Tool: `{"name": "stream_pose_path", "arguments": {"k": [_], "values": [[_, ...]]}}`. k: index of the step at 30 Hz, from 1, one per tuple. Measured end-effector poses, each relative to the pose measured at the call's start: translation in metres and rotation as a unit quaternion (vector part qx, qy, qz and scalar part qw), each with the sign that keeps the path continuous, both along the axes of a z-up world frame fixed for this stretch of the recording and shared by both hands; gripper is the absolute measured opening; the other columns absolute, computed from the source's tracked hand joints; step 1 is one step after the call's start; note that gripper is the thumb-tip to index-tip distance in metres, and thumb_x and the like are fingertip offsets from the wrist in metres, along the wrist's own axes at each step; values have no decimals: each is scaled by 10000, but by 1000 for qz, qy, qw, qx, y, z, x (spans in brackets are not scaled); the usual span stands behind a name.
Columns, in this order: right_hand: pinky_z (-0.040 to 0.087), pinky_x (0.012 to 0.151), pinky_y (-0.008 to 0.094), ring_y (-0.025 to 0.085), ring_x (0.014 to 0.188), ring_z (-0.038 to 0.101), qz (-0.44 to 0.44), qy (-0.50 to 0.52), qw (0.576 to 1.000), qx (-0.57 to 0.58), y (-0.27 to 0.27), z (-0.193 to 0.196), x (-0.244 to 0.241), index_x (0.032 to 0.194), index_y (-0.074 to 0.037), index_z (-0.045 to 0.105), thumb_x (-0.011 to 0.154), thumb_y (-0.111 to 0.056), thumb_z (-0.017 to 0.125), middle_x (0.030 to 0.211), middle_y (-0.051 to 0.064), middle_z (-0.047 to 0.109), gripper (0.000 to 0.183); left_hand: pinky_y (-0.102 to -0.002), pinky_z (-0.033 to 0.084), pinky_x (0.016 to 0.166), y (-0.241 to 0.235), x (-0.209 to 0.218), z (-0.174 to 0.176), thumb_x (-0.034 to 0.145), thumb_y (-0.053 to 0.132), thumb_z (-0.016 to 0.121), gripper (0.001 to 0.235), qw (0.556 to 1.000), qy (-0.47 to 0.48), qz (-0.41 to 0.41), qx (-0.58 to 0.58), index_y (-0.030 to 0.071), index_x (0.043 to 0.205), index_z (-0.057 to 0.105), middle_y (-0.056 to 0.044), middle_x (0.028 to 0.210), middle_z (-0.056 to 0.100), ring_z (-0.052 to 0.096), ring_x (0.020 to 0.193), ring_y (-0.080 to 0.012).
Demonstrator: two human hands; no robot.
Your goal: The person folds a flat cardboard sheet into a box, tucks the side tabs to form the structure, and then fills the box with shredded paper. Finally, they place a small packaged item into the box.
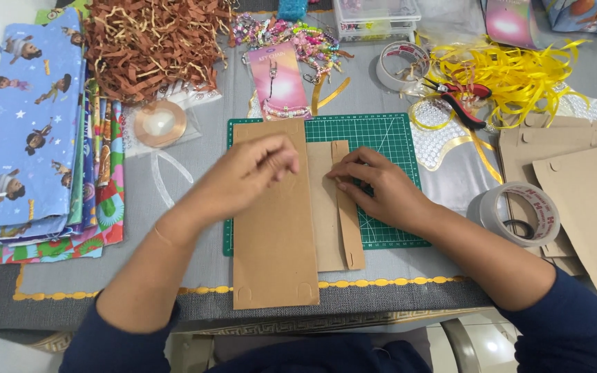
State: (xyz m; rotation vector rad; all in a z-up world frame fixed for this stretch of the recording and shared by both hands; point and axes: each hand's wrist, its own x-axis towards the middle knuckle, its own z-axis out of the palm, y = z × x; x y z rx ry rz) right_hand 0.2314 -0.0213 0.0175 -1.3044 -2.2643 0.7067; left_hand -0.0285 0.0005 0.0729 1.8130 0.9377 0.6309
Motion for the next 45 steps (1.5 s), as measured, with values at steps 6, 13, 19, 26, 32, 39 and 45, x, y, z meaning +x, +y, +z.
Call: {"name": "stream_pose_path", "arguments": {"k": [6, 13, 19, 26, 32, 39, 45], "values": [[482, 1030, 517, 409, 1331, 505, 10, -25, 998, 57, 5, -5, 7, 1229, -100, 697, 966, -124, 658, 1327, 149, 557, 268, -456, 505, 845, 13, -19, 3, 970, 12, 482, 216, 935, 344, 12, 80, 31, 1007, 694, -150, 898, 666, 654, 901, -305], [331, 1153, 594, 408, 1484, 368, 14, -92, 995, 32, 12, -19, 14, 1341, -170, 584, 984, -228, 566, 1501, 189, 461, 362, -593, 555, 842, 0, -23, 2, 1004, 405, 483, 557, 870, 492, 37, -3, -50, 1315, 569, -294, 1038, 745, 767, 920, -404], [378, 1109, 558, 411, 1396, 452, 27, -124, 991, 30, 15, -10, 23, 1375, -165, 542, 973, -323, 584, 1412, 177, 476, 434, -647, 531, 882, -2, -12, 13, 983, 471, 556, 767, 882, 470, 41, 14, -98, 1471, 392, -369, 1170, 680, 733, 1029, -471], [572, 916, 444, 332, 1076, 688, 19, -271, 962, 5, -6, 25, 26, 1257, -131, 659, 920, -433, 723, 1187, 154, 622, 457, -630, 437, 1017, 10, -6, -1, 958, 375, 606, 746, 970, 244, 19, -2, -27, 1534, 355, -319, 1332, 577, 593, 1235, -477], [621, 733, 351, 265, 887, 763, 95, -350, 932, 17, -27, 27, 19, 1153, -110, 710, 958, -448, 670, 1045, 109, 705, 392, -586, 313, 1151, 18, 5, -29, 968, 271, 624, 679, 975, 210, -48, 55, 44, 1562, 387, -243, 1431, 538, 497, 1361, -424], [565, 734, 329, 247, 874, 704, 231, -169, 953, 95, -34, 18, 5, 1014, -94, 773, 917, -141, 715, 931, 101, 737, 122, -502, 454, 1078, 21, 10, -37, 950, 216, 678, 658, 980, 187, -37, 63, 81, 1549, 440, -177, 1423, 559, 535, 1324, -379], [561, 679, 319, 238, 864, 703, 293, -95, 938, 156, -43, 22, -4, 992, -70, 759, 898, -315, 785, 988, 97, 732, 264, -527, 480, 1049, 24, 10, -47, 907, 192, 732, 662, 984, 155, -29, 78, 57, 1510, 494, -194, 1407, 566, 559, 1288, -418]]}}
